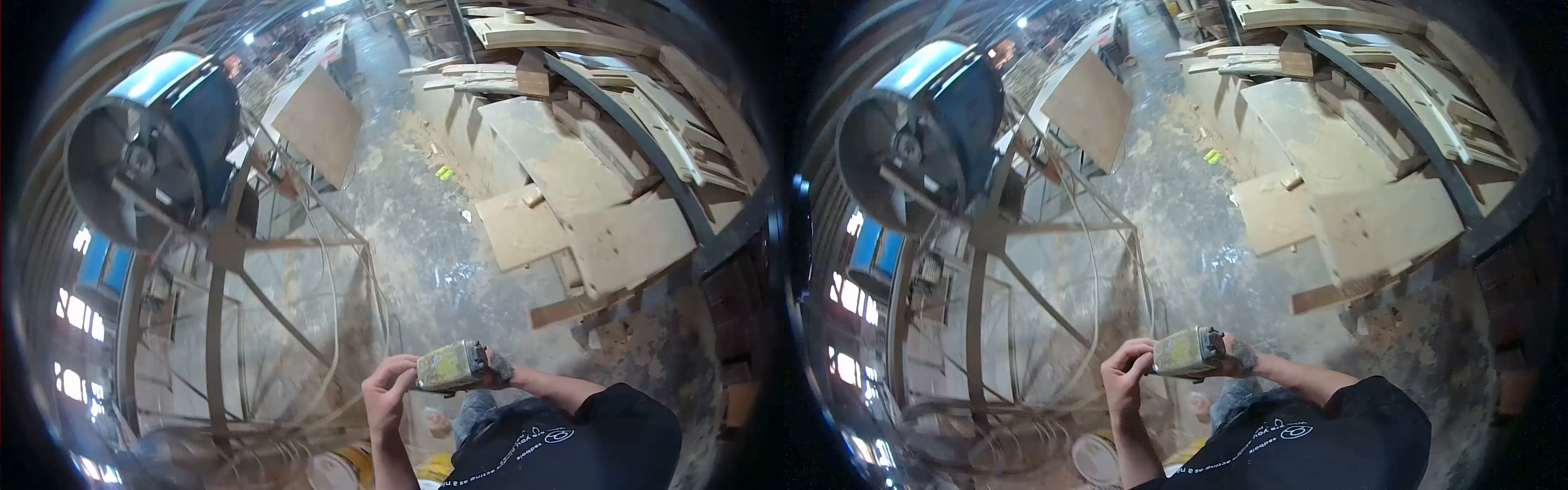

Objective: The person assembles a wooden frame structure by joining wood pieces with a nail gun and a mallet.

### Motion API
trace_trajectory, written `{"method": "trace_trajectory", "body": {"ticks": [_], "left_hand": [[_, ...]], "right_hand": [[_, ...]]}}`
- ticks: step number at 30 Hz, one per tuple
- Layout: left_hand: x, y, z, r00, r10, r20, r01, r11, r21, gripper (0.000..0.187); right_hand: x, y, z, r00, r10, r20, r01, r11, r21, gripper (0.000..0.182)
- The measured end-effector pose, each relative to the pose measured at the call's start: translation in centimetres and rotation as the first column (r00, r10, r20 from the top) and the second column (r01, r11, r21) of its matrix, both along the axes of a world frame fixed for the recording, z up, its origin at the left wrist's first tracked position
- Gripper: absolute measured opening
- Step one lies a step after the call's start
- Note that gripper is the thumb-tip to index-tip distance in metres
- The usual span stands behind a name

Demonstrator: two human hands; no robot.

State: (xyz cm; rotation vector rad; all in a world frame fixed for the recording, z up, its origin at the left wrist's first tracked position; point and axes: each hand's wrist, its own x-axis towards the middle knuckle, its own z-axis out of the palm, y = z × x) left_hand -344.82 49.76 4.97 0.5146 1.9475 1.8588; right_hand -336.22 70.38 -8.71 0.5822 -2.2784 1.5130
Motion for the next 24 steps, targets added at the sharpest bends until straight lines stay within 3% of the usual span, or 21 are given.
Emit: {"method": "trace_trajectory", "body": {"ticks": [4, 7, 11, 13, 15, 19, 22, 24], "left_hand": [[-11.3, 1.4, 0.1, 0.999, -0.040, -0.035, 0.040, 0.999, 0.013, 0.012], [-19.7, 3.4, 1.0, 0.987, -0.109, 0.121, 0.100, 0.992, 0.079, 0.008], [-29.7, 7.2, 1.2, 0.985, -0.165, 0.049, 0.166, 0.986, -0.016, 0.007], [-35.0, 10.0, 0.5, 0.978, -0.204, 0.038, 0.204, 0.979, 0.019, 0.008], [-40.7, 13.2, -0.9, 0.969, -0.247, -0.013, 0.247, 0.967, 0.062, 0.008], [-52.6, 19.9, -2.6, 0.956, -0.292, 0.035, 0.292, 0.956, 0.011, 0.012], [-62.8, 25.6, -3.0, 0.945, -0.308, 0.112, 0.315, 0.948, -0.050, 0.014], [-68.6, 29.8, -2.3, 0.936, -0.348, 0.059, 0.351, 0.935, -0.056, 0.014]], "right_hand": [[-10.1, 0.3, 0.6, 0.998, -0.065, 0.025, 0.068, 0.992, -0.102, 0.053], [-16.9, 1.6, 1.5, 0.989, -0.132, 0.064, 0.142, 0.974, -0.178, 0.055], [-25.1, 4.0, 2.2, 0.969, -0.229, 0.091, 0.245, 0.937, -0.249, 0.058], [-29.9, 6.0, 0.9, 0.957, -0.280, 0.081, 0.291, 0.926, -0.240, 0.059], [-35.1, 8.5, -2.0, 0.944, -0.322, 0.077, 0.330, 0.936, -0.121, 0.061], [-46.8, 15.1, -5.3, 0.931, -0.364, -0.009, 0.364, 0.930, -0.052, 0.061], [-56.7, 20.2, -4.9, 0.921, -0.368, 0.125, 0.382, 0.917, -0.114, 0.061], [-61.7, 24.4, -2.0, 0.920, -0.196, 0.340, 0.326, 0.865, -0.381, 0.060]]}}
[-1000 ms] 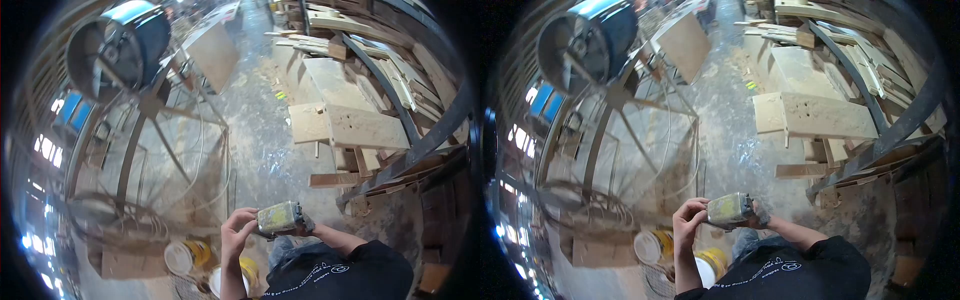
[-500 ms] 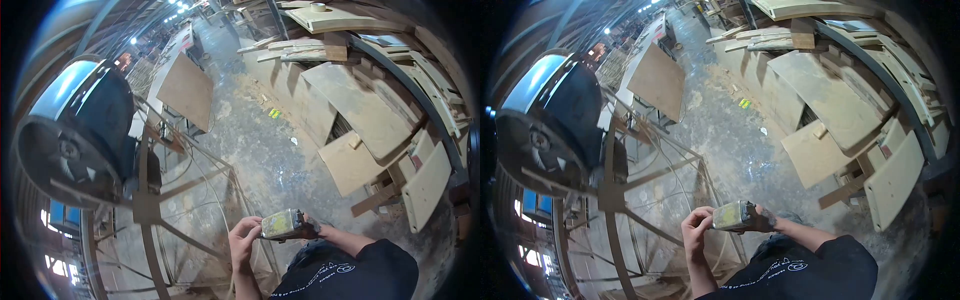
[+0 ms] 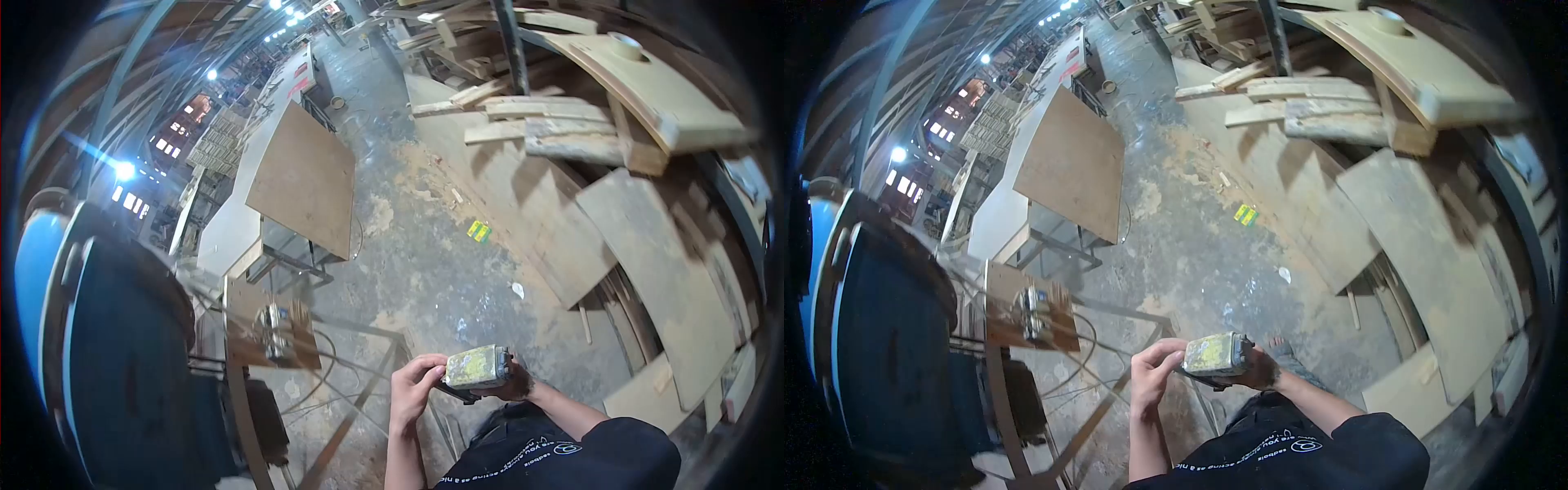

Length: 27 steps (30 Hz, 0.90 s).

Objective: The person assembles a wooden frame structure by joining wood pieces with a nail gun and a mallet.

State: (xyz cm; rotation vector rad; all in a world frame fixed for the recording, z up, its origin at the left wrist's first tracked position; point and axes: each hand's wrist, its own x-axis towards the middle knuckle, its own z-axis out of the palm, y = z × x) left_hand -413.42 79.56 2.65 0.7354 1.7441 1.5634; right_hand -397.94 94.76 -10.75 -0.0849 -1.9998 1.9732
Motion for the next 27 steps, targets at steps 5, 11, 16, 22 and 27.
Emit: {"method": "trace_trajectory", "body": {"ticks": [5, 11, 16, 22, 27], "left_hand": [[-13.9, 10.5, 2.7, 1.000, 0.003, -0.003, -0.003, 0.999, 0.049, 0.010], [-33.4, 20.8, 1.0, 1.000, -0.028, -0.014, 0.029, 0.997, 0.074, 0.006], [-52.0, 28.8, -0.4, 0.997, 0.039, 0.061, -0.047, 0.991, 0.124, 0.006], [-73.4, 38.2, 2.1, 0.999, -0.043, 0.026, 0.042, 0.997, 0.061, 0.008], [-90.6, 46.7, 1.7, 0.999, -0.014, 0.042, 0.011, 0.996, 0.091, 0.009]], "right_hand": [[-13.7, 10.6, 1.9, 0.998, -0.043, -0.040, 0.053, 0.957, 0.285, 0.057], [-32.5, 21.0, 2.7, 0.993, 0.046, 0.104, -0.044, 0.999, -0.022, 0.057], [-51.8, 29.6, 3.0, 0.985, 0.100, 0.143, -0.095, 0.995, -0.045, 0.057], [-72.3, 40.0, 10.3, 0.930, 0.165, 0.329, -0.091, 0.969, -0.230, 0.052], [-90.6, 48.4, 5.7, 0.987, 0.087, 0.132, -0.097, 0.993, 0.070, 0.050]]}}
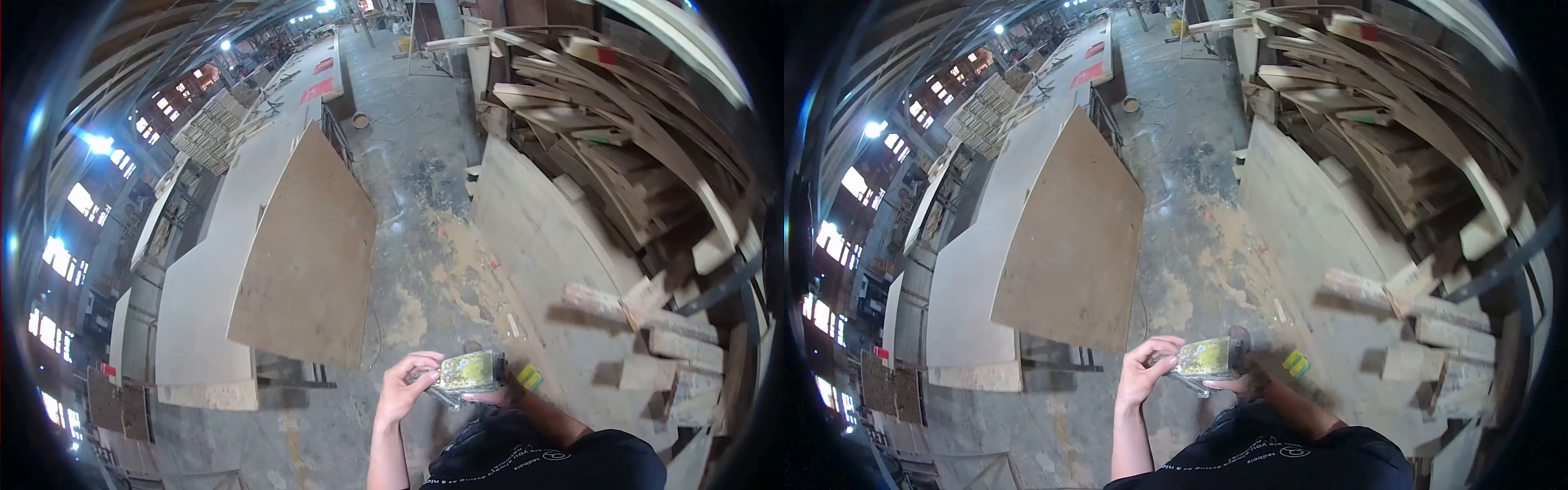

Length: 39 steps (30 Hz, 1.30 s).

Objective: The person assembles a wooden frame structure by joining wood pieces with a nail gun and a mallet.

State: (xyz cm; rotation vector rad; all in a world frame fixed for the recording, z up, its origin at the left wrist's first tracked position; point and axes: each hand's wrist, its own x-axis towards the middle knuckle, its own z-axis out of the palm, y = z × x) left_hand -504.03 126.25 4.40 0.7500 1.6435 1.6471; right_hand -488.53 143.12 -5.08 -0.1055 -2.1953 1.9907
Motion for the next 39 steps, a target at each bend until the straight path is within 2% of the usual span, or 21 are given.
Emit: {"method": "trace_trajectory", "body": {"ticks": [2, 3, 5, 8, 10, 12, 14, 16, 17, 18, 20, 21, 23, 26, 27, 30, 33, 35, 36, 38, 39], "left_hand": [[-7.3, 3.6, -0.7, 0.997, 0.020, 0.079, -0.022, 0.999, 0.029, 0.008], [-11.1, 5.3, -1.2, 0.998, 0.028, 0.061, -0.029, 1.000, 0.010, 0.009], [-18.6, 9.5, -1.3, 0.998, 0.056, -0.011, -0.056, 0.998, 0.009, 0.009], [-29.1, 15.0, -0.3, 0.995, 0.104, -0.010, -0.104, 0.995, 0.006, 0.009], [-35.4, 18.7, 0.9, 0.981, 0.172, 0.093, -0.172, 0.985, -0.008, 0.009], [-42.9, 21.8, 0.9, 0.987, 0.138, 0.077, -0.138, 0.990, -0.015, 0.010], [-50.3, 25.0, 0.6, 0.992, 0.109, 0.067, -0.112, 0.993, 0.045, 0.010], [-57.7, 28.7, -0.2, 0.992, 0.126, -0.008, -0.125, 0.988, 0.096, 0.008], [-61.5, 30.6, -0.6, 0.991, 0.124, -0.042, -0.119, 0.986, 0.116, 0.008], [-65.6, 32.7, -0.5, 0.994, 0.112, -0.010, -0.111, 0.989, 0.094, 0.008], [-73.3, 36.7, 0.9, 0.995, 0.089, 0.054, -0.092, 0.994, 0.053, 0.008], [-77.5, 38.7, -0.6, 0.995, 0.058, 0.075, -0.065, 0.993, 0.097, 0.010], [-85.4, 43.0, 0.0, 0.997, -0.030, 0.076, 0.022, 0.995, 0.101, 0.012], [-95.3, 50.0, 1.8, 0.995, -0.097, 0.033, 0.095, 0.993, 0.075, 0.012], [-98.6, 52.6, 2.1, 0.993, -0.115, 0.005, 0.114, 0.991, 0.069, 0.012], [-107.9, 60.7, 2.1, 0.974, -0.173, 0.149, 0.169, 0.985, 0.039, 0.012], [-118.4, 69.8, -0.2, 0.967, -0.241, 0.082, 0.243, 0.970, -0.015, 0.014], [-125.0, 76.7, -1.6, 0.986, -0.168, 0.016, 0.169, 0.984, -0.062, 0.015], [-128.0, 79.7, -1.5, 0.991, -0.135, -0.010, 0.134, 0.987, -0.092, 0.016], [-133.5, 85.4, -0.4, 0.993, 0.106, -0.060, -0.112, 0.989, -0.099, 0.019], [-136.3, 88.4, 0.3, 0.971, 0.225, -0.083, -0.232, 0.969, -0.087, 0.020]], "right_hand": [[-7.5, 3.5, -2.0, 0.999, 0.045, 0.022, -0.039, 0.977, -0.212, 0.051], [-11.1, 5.8, -1.7, 0.997, 0.069, 0.027, -0.070, 0.996, 0.046, 0.055], [-19.1, 10.3, -0.7, 0.956, 0.169, 0.241, -0.099, 0.956, -0.278, 0.055], [-30.3, 16.1, -0.9, 0.976, 0.209, 0.058, -0.194, 0.961, -0.199, 0.053], [-37.4, 20.2, 1.2, 0.981, 0.192, 0.024, -0.191, 0.981, -0.038, 0.053], [-44.3, 24.3, 3.2, 0.970, 0.207, 0.128, -0.213, 0.976, 0.033, 0.053], [-51.9, 28.3, 2.2, 0.967, 0.222, 0.122, -0.236, 0.964, 0.120, 0.055], [-59.7, 31.6, 0.0, 0.972, 0.232, 0.024, -0.232, 0.948, 0.217, 0.056], [-62.6, 33.1, -0.9, 0.968, 0.196, 0.154, -0.202, 0.979, 0.026, 0.056], [-66.5, 34.6, 1.2, 0.943, 0.178, 0.282, -0.138, 0.978, -0.156, 0.056], [-73.9, 37.7, 3.4, 0.897, 0.152, 0.415, -0.037, 0.962, -0.271, 0.056], [-77.4, 39.2, 4.1, 0.894, 0.126, 0.430, -0.031, 0.975, -0.221, 0.056], [-84.4, 43.4, 3.9, 0.973, 0.068, 0.221, -0.076, 0.997, 0.030, 0.054], [-93.8, 49.0, 6.5, 0.992, -0.073, 0.105, 0.088, 0.984, -0.155, 0.053], [-96.9, 51.6, 5.9, 0.996, -0.060, 0.073, 0.064, 0.997, -0.051, 0.056], [-105.5, 58.4, 3.4, 0.981, -0.108, 0.159, 0.138, 0.971, -0.194, 0.050], [-114.9, 66.9, -0.7, 0.989, -0.149, 0.009, 0.149, 0.989, 0.008, 0.051], [-121.5, 73.0, -1.4, 0.976, -0.201, 0.082, 0.192, 0.976, 0.101, 0.051], [-124.8, 75.8, -0.6, 0.966, -0.207, 0.156, 0.214, 0.976, -0.035, 0.051], [-131.5, 81.2, 0.8, 0.930, -0.220, 0.295, 0.309, 0.903, -0.298, 0.051], [-134.8, 84.2, 0.9, 0.933, -0.258, 0.253, 0.329, 0.895, -0.301, 0.051]]}}
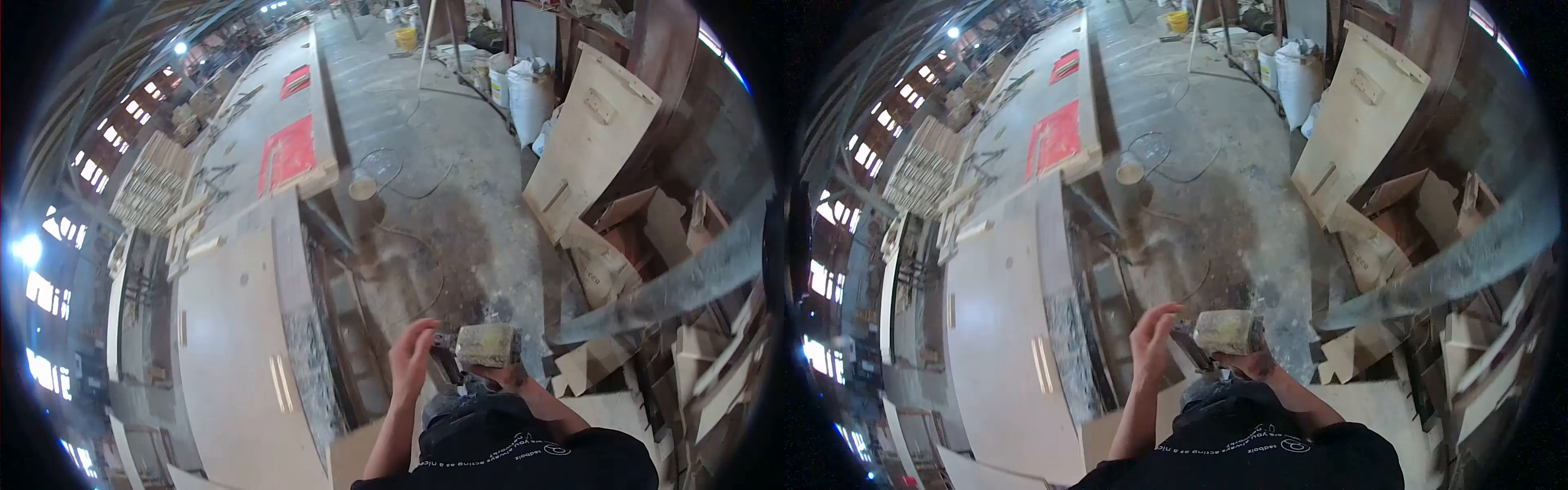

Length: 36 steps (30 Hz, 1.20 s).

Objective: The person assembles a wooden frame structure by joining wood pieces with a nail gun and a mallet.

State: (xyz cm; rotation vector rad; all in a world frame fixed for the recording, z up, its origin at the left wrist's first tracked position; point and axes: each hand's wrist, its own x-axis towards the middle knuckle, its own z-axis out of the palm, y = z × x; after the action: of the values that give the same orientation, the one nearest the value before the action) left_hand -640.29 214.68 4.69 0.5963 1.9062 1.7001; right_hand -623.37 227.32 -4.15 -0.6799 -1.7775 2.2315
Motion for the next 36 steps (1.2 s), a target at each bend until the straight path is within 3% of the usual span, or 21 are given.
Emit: {"method": "trace_trajectory", "body": {"ticks": [3, 5, 6, 8, 10, 11, 13, 14, 15, 16, 19, 20, 22, 24, 27, 29, 33, 34, 36], "left_hand": [[-7.7, 6.3, -1.2, 0.941, 0.326, -0.095, -0.319, 0.945, 0.075, 0.021], [-12.6, 11.0, -1.8, 0.953, 0.178, -0.246, -0.155, 0.982, 0.110, 0.027], [-14.4, 14.5, -0.4, 0.944, 0.101, -0.315, -0.066, 0.990, 0.122, 0.028], [-19.9, 21.4, -0.4, 0.920, 0.002, -0.391, 0.015, 0.999, 0.041, 0.033], [-26.3, 27.3, -1.5, 0.918, -0.061, -0.391, 0.008, 0.991, -0.136, 0.039], [-30.6, 30.3, -2.1, 0.961, -0.004, -0.275, -0.013, 0.998, -0.061, 0.038], [-39.2, 35.6, -3.6, 0.996, 0.094, -0.001, -0.094, 0.994, 0.063, 0.035], [-43.4, 37.9, -4.0, 0.992, 0.074, 0.098, -0.085, 0.991, 0.107, 0.031], [-47.7, 40.8, -4.1, 0.981, 0.048, 0.191, -0.080, 0.983, 0.164, 0.027], [-51.3, 43.3, -4.2, 0.958, 0.019, 0.287, -0.081, 0.975, 0.207, 0.024], [-61.4, 50.2, -5.0, 0.939, -0.006, 0.345, -0.017, 0.998, 0.062, 0.012], [-64.5, 52.8, -5.4, 0.923, -0.053, 0.382, 0.001, 0.991, 0.136, 0.009], [-70.9, 58.5, -6.1, 0.946, -0.079, 0.313, 0.047, 0.993, 0.107, 0.008], [-76.4, 64.3, -6.1, 0.954, -0.095, 0.284, 0.066, 0.992, 0.110, 0.016], [-84.4, 73.8, -5.5, 0.976, -0.017, 0.216, -0.004, 0.995, 0.096, 0.013], [-90.6, 78.6, -7.4, 0.975, -0.006, 0.224, -0.002, 0.999, 0.038, 0.012], [-102.2, 88.0, -4.8, 0.967, -0.038, 0.250, 0.020, 0.997, 0.076, 0.010], [-105.4, 89.3, -5.9, 0.949, 0.002, 0.316, -0.004, 1.000, 0.007, 0.022], [-111.3, 92.3, -7.3, 0.946, 0.034, 0.321, -0.021, 0.999, -0.044, 0.031]], "right_hand": [[-9.4, 8.5, 2.3, 0.992, -0.120, -0.049, 0.127, 0.975, 0.181, 0.051], [-17.1, 12.9, 3.0, 0.976, -0.196, -0.094, 0.216, 0.919, 0.330, 0.052], [-21.4, 14.8, 2.4, 0.955, -0.234, -0.184, 0.275, 0.931, 0.240, 0.060], [-30.1, 19.8, -1.8, 0.958, -0.075, -0.276, 0.177, 0.914, 0.364, 0.055], [-38.0, 23.7, -3.0, 0.955, -0.030, -0.295, 0.113, 0.957, 0.268, 0.054], [-42.9, 26.0, -3.1, 0.956, -0.062, -0.286, 0.097, 0.989, 0.110, 0.055], [-49.1, 31.0, -2.1, 0.968, 0.007, -0.252, 0.065, 0.958, 0.279, 0.064], [-50.9, 34.0, -1.0, 0.973, 0.099, -0.211, 0.043, 0.813, 0.580, 0.072], [-53.1, 37.7, 0.6, 0.974, 0.174, -0.143, 0.019, 0.567, 0.823, 0.081], [-55.6, 41.9, 3.0, 0.959, 0.254, -0.125, -0.013, 0.480, 0.877, 0.063], [-63.3, 52.3, 5.9, 0.962, 0.056, -0.269, 0.173, 0.634, 0.753, 0.032], [-66.7, 55.1, 7.2, 0.936, -0.223, -0.273, 0.344, 0.745, 0.571, 0.021], [-73.6, 63.3, 6.7, 0.939, -0.250, -0.237, 0.345, 0.703, 0.622, 0.022], [-80.0, 70.5, 5.3, 0.945, -0.220, -0.240, 0.325, 0.702, 0.634, 0.023], [-90.7, 80.6, 4.3, 0.939, -0.101, -0.328, 0.294, 0.729, 0.618, 0.025], [-97.2, 86.7, 5.2, 0.936, -0.045, -0.349, 0.274, 0.715, 0.643, 0.025], [-109.2, 97.7, 8.7, 0.957, 0.069, -0.281, 0.117, 0.794, 0.596, 0.022], [-112.4, 99.9, 9.3, 0.955, 0.088, -0.284, 0.086, 0.833, 0.547, 0.021], [-119.3, 104.7, 9.7, 0.952, 0.123, -0.280, 0.018, 0.891, 0.453, 0.018]]}}
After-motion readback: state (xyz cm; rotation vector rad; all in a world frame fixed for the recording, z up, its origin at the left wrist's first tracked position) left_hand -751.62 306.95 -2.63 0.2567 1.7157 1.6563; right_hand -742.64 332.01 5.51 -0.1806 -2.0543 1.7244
